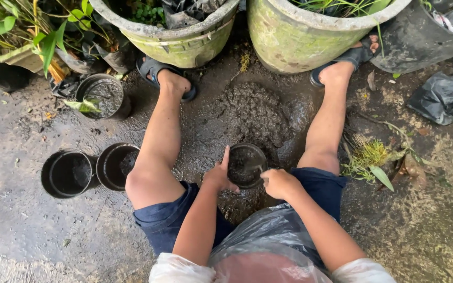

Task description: Filling small plastic pots with soil using a hand trowel while sitting on the ground.

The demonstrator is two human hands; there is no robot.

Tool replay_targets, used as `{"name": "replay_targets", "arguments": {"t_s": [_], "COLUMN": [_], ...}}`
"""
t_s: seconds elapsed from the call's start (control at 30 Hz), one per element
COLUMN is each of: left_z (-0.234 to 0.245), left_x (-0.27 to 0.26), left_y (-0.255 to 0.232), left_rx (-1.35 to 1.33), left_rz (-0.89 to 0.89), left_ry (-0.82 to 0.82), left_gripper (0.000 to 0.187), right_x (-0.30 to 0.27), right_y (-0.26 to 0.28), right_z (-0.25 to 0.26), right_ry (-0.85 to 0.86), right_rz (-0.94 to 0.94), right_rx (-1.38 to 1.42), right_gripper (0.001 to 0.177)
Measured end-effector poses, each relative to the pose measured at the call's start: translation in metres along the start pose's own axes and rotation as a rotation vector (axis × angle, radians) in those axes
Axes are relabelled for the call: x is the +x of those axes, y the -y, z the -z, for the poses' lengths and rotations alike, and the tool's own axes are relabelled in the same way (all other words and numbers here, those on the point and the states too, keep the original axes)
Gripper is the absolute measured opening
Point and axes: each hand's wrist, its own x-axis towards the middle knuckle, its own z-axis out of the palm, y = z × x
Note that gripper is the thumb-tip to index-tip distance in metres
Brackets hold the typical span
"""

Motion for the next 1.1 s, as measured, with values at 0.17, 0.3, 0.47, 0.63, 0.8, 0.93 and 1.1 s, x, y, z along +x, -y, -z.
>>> {"name": "replay_targets", "arguments": {"t_s": [0.17,0.3,0.47,0.63,0.8,0.93,1.1], "left_z": [0.001,-0.001,0.001,-0.002,-0.002,0.002,0.008], "left_x": [-0.006,-0.003,-0.004,-0.001,0.000,-0.006,-0.025], "left_y": [-0.004,-0.002,-0.003,-0.004,-0.003,-0.003,-0.018], "left_rx": [0.028,0.023,0.022,0.060,0.016,0.003,0.080], "left_rz": [-0.004,-0.009,0.000,0.014,-0.012,0.002,0.073], "left_ry": [-0.008,-0.010,-0.002,0.009,0.011,0.001,-0.064], "left_gripper": [0.150,0.152,0.150,0.153,0.153,0.151,0.153], "right_x": [0.009,0.001,-0.049,-0.024,-0.034,-0.026,-0.009], "right_y": [-0.016,-0.012,0.018,0.007,0.020,0.021,0.014], "right_z": [-0.017,-0.017,0.013,-0.010,-0.005,-0.002,-0.007], "right_ry": [0.069,0.072,0.068,0.066,-0.008,0.026,-0.010], "right_rz": [0.000,-0.006,-0.023,-0.015,-0.022,-0.016,-0.020], "right_rx": [0.024,0.058,0.121,0.110,0.154,0.073,0.142], "right_gripper": [0.045,0.046,0.047,0.046,0.045,0.043,0.044]}}
